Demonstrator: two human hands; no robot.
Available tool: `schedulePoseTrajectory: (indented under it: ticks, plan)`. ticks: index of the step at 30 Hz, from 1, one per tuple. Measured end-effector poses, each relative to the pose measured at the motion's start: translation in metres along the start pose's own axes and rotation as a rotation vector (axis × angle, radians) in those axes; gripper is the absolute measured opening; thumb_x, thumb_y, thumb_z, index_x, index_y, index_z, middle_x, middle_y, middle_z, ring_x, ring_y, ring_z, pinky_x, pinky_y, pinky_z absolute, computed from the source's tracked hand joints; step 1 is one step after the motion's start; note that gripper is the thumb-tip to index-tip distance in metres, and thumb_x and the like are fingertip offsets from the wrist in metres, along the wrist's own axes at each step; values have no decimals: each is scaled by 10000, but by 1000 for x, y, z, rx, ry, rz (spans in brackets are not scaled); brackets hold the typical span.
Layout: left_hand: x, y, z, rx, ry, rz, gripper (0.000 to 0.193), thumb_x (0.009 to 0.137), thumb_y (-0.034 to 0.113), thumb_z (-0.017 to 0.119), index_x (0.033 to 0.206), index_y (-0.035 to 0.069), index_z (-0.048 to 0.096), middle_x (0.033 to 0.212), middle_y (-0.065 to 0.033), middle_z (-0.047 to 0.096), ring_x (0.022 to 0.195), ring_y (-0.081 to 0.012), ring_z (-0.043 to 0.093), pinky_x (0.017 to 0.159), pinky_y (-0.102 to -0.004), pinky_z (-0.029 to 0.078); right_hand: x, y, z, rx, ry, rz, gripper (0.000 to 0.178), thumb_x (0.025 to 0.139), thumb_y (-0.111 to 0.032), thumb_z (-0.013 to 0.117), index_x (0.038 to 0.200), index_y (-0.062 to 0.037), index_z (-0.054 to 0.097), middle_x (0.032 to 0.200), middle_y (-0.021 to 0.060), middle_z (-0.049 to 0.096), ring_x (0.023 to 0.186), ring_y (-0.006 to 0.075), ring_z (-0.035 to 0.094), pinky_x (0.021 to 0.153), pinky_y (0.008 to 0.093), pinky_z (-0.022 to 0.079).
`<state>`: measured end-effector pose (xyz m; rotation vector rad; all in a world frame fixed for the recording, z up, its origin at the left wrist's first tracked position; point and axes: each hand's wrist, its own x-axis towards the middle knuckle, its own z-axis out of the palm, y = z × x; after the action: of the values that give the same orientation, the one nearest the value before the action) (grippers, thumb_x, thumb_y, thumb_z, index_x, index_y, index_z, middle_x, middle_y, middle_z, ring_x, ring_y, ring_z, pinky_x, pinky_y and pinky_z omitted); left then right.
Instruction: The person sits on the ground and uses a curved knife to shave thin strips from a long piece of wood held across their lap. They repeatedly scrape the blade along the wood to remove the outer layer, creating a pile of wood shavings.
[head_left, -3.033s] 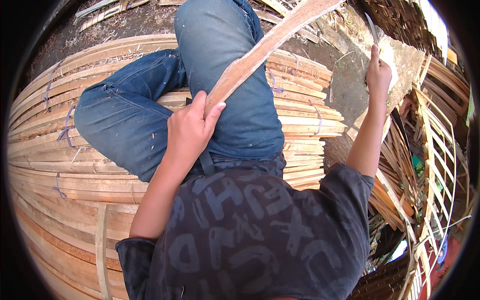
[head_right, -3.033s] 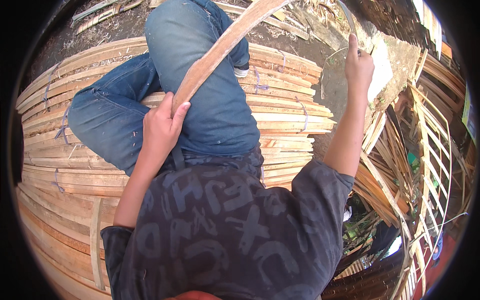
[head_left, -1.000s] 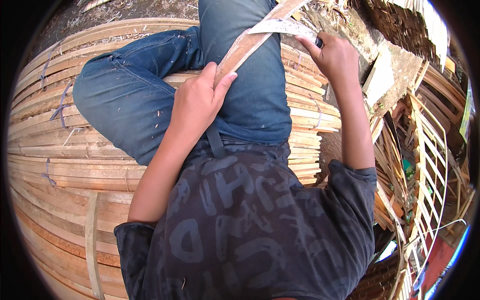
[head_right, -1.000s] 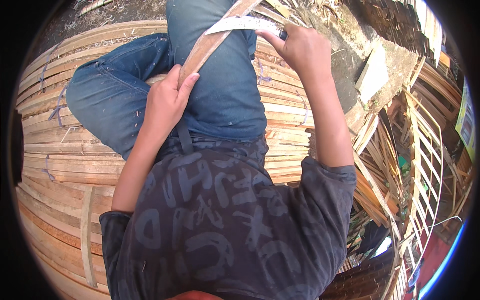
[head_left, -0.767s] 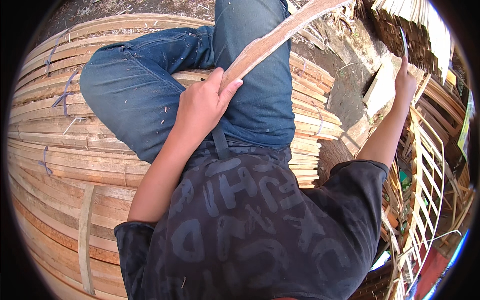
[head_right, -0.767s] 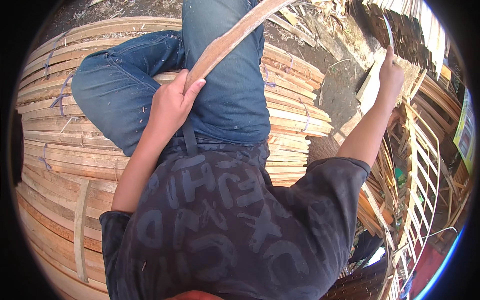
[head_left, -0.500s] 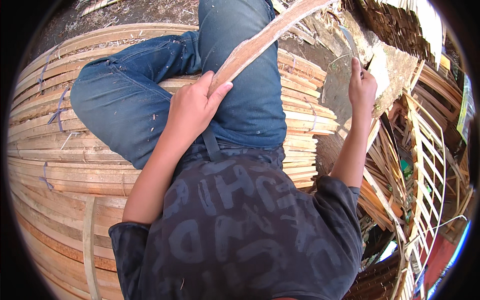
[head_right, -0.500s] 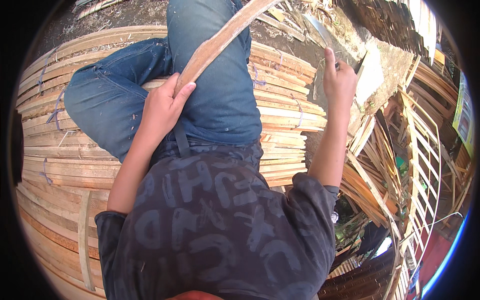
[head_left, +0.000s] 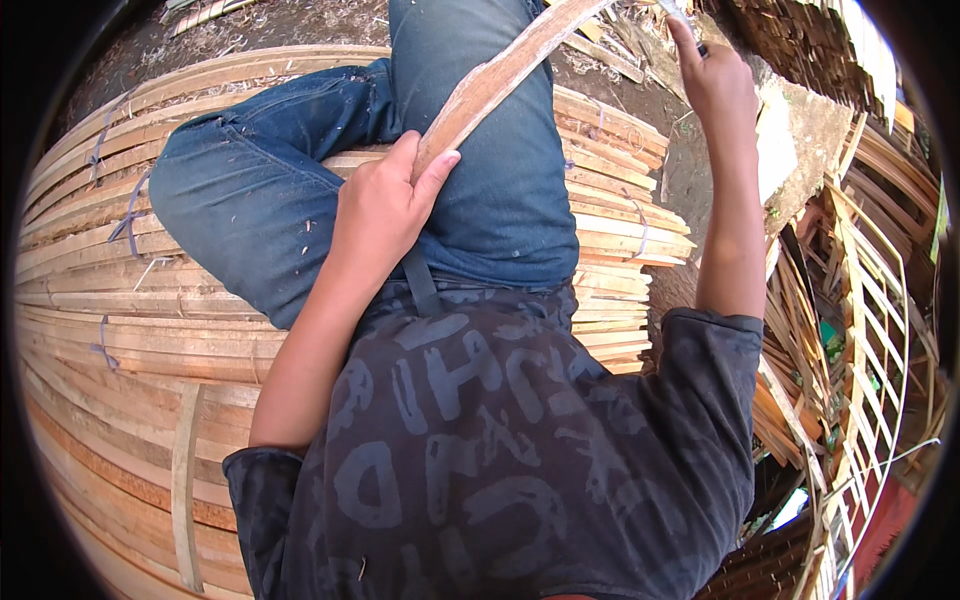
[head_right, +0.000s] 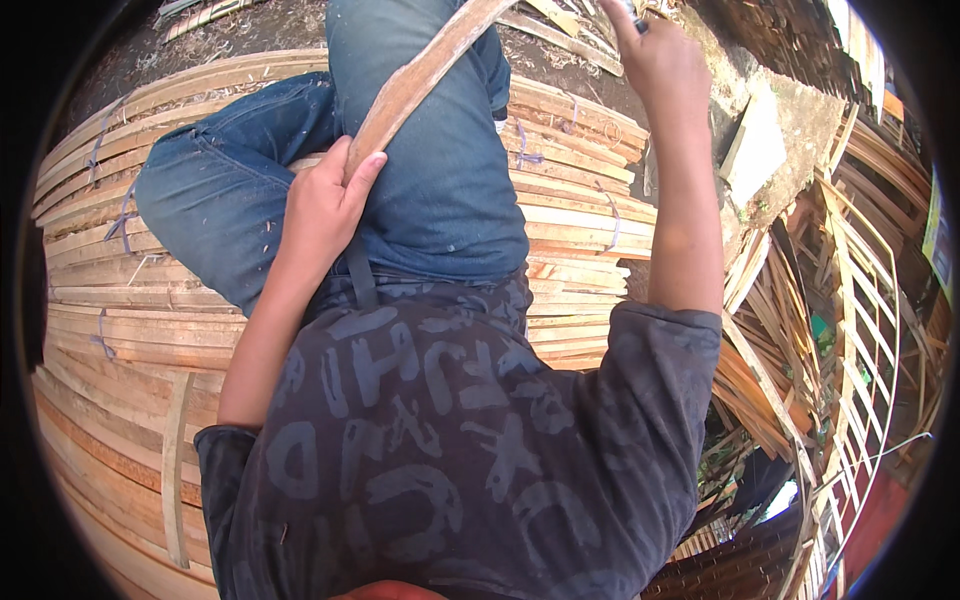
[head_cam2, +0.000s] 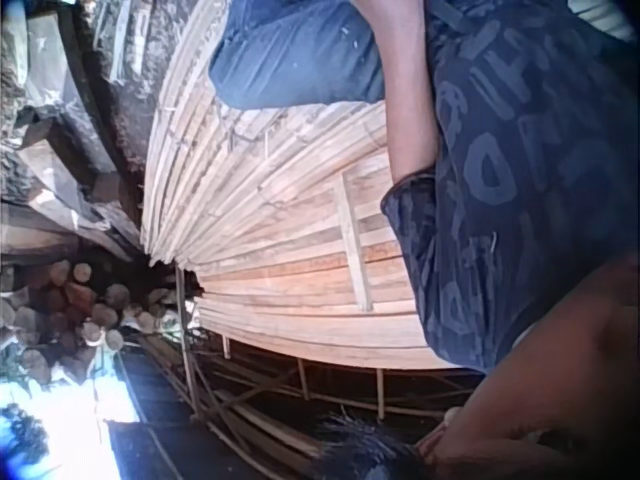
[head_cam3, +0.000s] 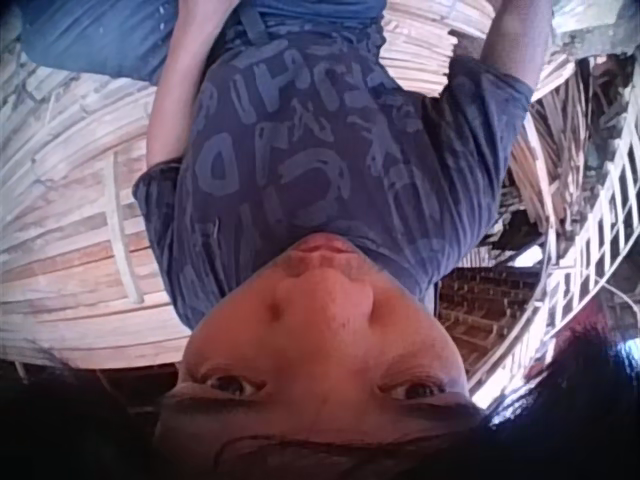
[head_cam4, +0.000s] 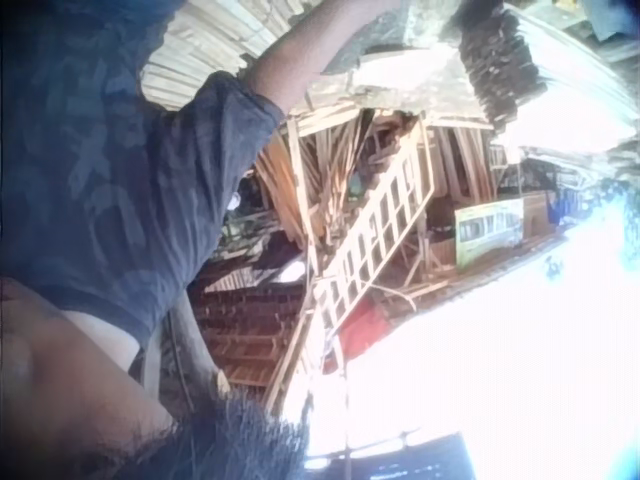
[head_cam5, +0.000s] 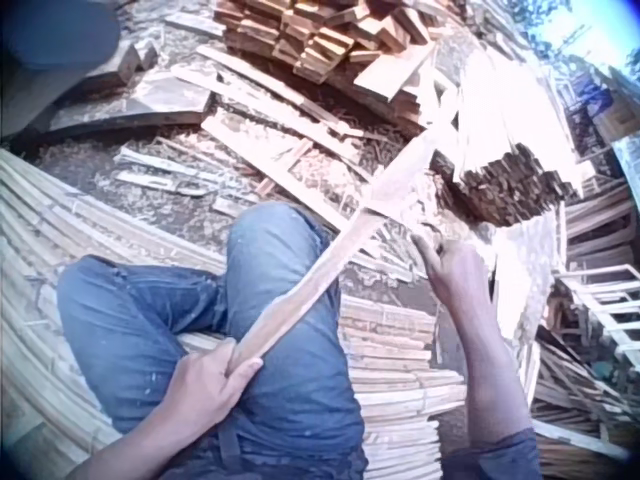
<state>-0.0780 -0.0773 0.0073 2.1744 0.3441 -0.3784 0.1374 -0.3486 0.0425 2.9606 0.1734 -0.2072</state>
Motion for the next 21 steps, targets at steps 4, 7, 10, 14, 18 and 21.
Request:
schedulePoseTrajectory:
  ticks: [4,7,10,14,18,21]
  plan:
    - [-7,-5,-1,-12,-9,-2,447,912,431,555,799,1,507,615,-236,548,636,-438,567,551,-471,431,51,147,3,11,102,401,838,829,-749,369,748,23,686,802,243,648,756,376,627,701,455,479]
    - [1,-8,0,-107,-67,-22,444,924,418,550,785,-1,507,575,-185,507,565,-364,534,535,-412,408,16,152,3,170,59,495,827,835,-729,417,684,50,649,636,189,592,608,298,570,607,393,448]
    - [3,-9,1,-334,-178,-45,440,942,408,536,774,1,511,564,-65,422,533,-199,431,524,-330,357,-47,80,14,335,24,307,762,852,-683,470,653,36,627,519,149,519,518,262,532,543,373,425]
    - [6,-8,-7,-498,-357,-95,431,963,401,514,780,11,518,634,45,331,617,-55,310,519,-260,294,-106,-31,14,523,-54,43,659,840,-617,555,615,-1,613,466,120,518,473,272,553,489,378,432]
    - [8,-12,-6,-525,-377,-130,427,968,394,508,773,14,519,627,55,344,600,-56,313,514,-259,286,-112,-55,18,404,17,-159,651,797,-645,583,583,-32,615,432,118,515,433,306,568,409,368,425]
    - [8,-9,-3,-470,-308,-110,429,970,391,506,777,8,527,620,54,340,596,-54,312,510,-259,284,-100,-46,19,267,118,-239,662,779,-669,582,573,-42,621,420,110,507,433,289,577,402,353,426]
